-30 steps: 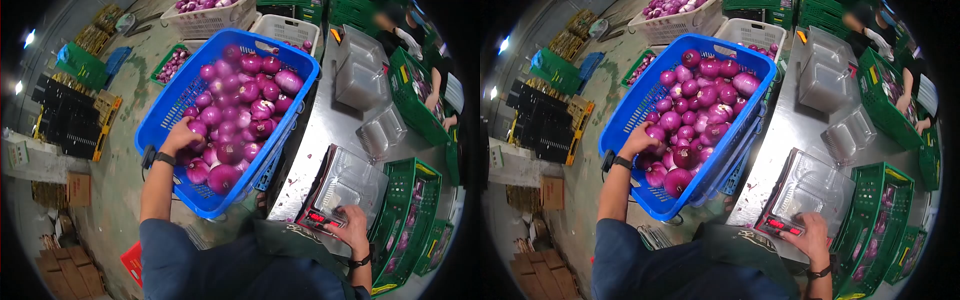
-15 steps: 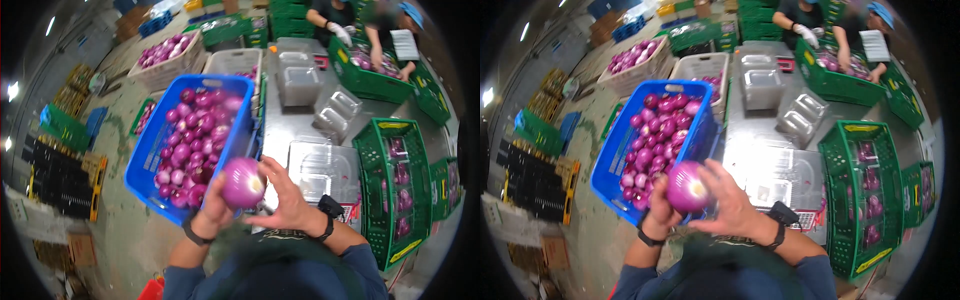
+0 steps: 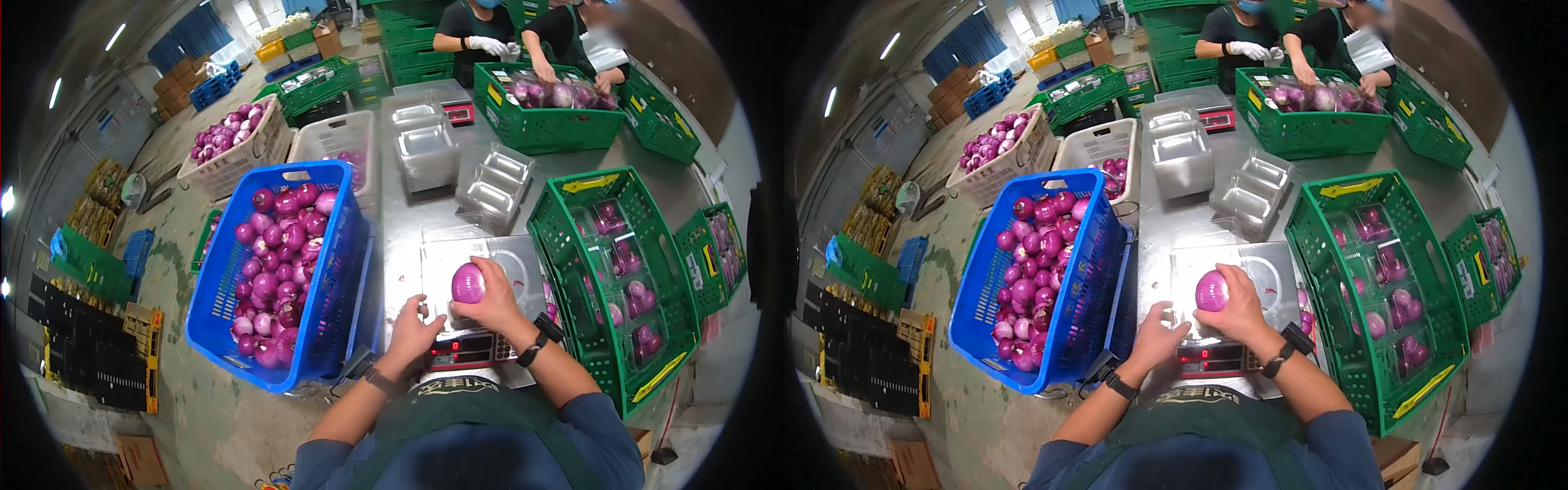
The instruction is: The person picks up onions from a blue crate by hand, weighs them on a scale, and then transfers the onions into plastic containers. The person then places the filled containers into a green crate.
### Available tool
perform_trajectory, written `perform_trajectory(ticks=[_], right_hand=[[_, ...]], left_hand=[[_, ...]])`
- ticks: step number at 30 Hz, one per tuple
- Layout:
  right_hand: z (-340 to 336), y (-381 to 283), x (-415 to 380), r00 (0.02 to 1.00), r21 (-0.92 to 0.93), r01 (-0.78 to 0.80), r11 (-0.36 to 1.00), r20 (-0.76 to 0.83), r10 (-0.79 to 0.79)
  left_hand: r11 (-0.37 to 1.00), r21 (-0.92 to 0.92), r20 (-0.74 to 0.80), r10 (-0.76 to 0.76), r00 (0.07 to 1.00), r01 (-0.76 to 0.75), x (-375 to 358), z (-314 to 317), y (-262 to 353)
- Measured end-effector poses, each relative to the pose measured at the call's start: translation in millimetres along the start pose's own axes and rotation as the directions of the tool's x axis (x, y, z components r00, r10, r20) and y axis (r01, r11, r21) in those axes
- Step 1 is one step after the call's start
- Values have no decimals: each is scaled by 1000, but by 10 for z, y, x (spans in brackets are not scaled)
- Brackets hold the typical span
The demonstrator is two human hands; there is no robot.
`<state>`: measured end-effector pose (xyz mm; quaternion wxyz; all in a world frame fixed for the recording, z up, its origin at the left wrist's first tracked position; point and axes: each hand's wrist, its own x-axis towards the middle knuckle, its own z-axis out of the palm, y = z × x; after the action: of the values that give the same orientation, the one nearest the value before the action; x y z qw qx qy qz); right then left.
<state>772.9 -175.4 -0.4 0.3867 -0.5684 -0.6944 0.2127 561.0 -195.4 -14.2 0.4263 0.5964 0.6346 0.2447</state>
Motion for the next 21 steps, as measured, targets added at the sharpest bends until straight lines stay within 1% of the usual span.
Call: perform_trajectory(ticks=[1, 2, 3, 5, 7, 8, 9, 10, 11, 13, 14, 15, 17, 18, 21], right_hand=[[16, 16, -2, 999, -67, 33, 997, -6, -33], [48, 20, 6, 998, -134, 58, 989, -7, -59], [74, 10, -3, 997, -198, 75, 977, 0, -76], [55, 23, -47, 995, -200, 83, 976, 71, -70], [-55, -34, -49, 992, -143, 72, 987, 118, -55], [-79, 7, -54, 994, -120, 103, 987, 48, -98], [-89, 35, -53, 990, -96, 137, 986, -26, -140], [-203, -44, -7, 990, -68, 110, 992, -81, -115], [-289, 2, 24, 975, -155, 135, 979, -154, -159], [-415, 99, 114, 974, -87, 26, 996, -222, -45], [-437, 206, 162, 974, -55, -74, 996, -218, 61], [-439, 322, 216, 963, -26, -174, 984, -213, 164], [-401, 528, 329, 920, 55, -337, 940, -196, 341], [-381, 622, 413, 889, 95, -406, 909, -190, 417], [-166, 988, 644, 863, 180, -442, 879, -184, 471]], left_hand=[[997, 69, -10, 47, 999, -46, 33, 72, -30], [999, 38, -31, 24, 999, -23, 66, 131, -63], [998, 43, -88, 58, 994, -54, 149, 210, -190], [995, -98, -69, -4, 998, -3, 152, 114, -75], [954, -297, -29, -37, 999, 26, 184, 79, -118], [955, -297, -28, -37, 999, 27, 181, 41, -93], [926, -371, -8, -79, 997, 70, 164, -12, -87], [934, -356, -57, -68, 996, 43, 234, 4, -301], [941, -338, -105, -62, 993, 23, 261, 18, -537], [897, -442, -121, -88, 989, 26, 208, -98, -620], [838, -538, -86, -158, 984, 88, 136, -176, -515], [803, -583, -52, -188, 981, 123, 105, -230, -507], [768, -623, -27, -210, 977, 148, 52, -284, -469], [773, -612, 1, -211, 978, 167, 31, -295, -473], [646, -703, 212, -209, 955, 298, -56, -248, -421]])
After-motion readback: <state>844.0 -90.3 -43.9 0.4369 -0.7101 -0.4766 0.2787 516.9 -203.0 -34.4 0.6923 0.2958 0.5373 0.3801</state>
